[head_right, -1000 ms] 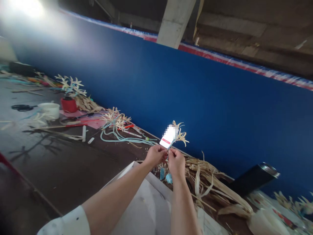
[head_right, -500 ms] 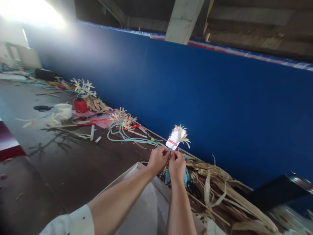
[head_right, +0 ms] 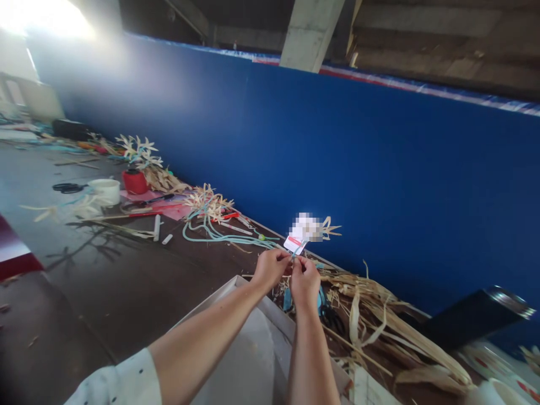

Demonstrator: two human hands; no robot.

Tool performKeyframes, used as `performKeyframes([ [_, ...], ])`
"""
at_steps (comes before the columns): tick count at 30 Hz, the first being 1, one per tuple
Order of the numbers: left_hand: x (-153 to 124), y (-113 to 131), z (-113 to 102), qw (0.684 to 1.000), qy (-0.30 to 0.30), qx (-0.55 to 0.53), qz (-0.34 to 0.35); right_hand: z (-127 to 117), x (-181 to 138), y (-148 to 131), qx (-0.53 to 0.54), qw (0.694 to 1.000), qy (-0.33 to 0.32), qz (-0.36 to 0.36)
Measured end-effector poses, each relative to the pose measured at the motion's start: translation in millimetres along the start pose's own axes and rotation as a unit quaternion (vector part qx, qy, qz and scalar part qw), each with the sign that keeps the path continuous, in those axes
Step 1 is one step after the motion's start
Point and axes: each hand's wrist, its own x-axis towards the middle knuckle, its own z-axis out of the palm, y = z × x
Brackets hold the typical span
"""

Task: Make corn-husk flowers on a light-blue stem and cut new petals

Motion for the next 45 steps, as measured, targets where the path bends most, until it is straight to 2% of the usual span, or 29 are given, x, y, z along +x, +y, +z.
performKeyframes([
  [9,1.9,-6.4,0.3,0.999,0.012,0.015,0.035,-2.3,0.0,-2.2,-0.012,1.000,0.018,0.000],
  [15,3.2,-9.1,2.0,0.999,0.008,0.018,0.037,-0.2,-0.5,7.3,0.015,1.000,0.023,-0.003],
  [18,4.3,-9.8,2.8,0.999,0.009,0.003,0.034,1.3,-2.5,9.0,0.093,0.995,0.004,0.042],
  [21,4.9,-10.1,3.4,0.999,0.004,-0.022,0.028,0.8,-4.7,4.8,0.188,0.975,-0.003,0.116],
  [25,4.9,-9.8,3.7,0.999,0.000,-0.024,0.023,-2.8,-7.5,-4.1,0.232,0.958,0.026,0.169],
  [28,3.9,-9.6,3.3,0.999,0.007,-0.007,0.033,-4.1,-9.6,-7.9,0.269,0.945,0.004,0.187],
  [31,1.8,-8.5,1.8,0.999,0.009,0.020,0.049,-2.7,-10.1,-7.1,0.284,0.942,-0.004,0.178],
  [39,-5.0,-1.2,-2.2,0.992,0.020,0.085,0.092,-1.4,-5.0,7.8,0.188,0.978,0.016,0.090],
  [45,-10.5,1.6,-3.5,0.986,0.026,0.097,0.130,-1.4,-4.7,11.7,0.191,0.975,0.028,0.110],
])
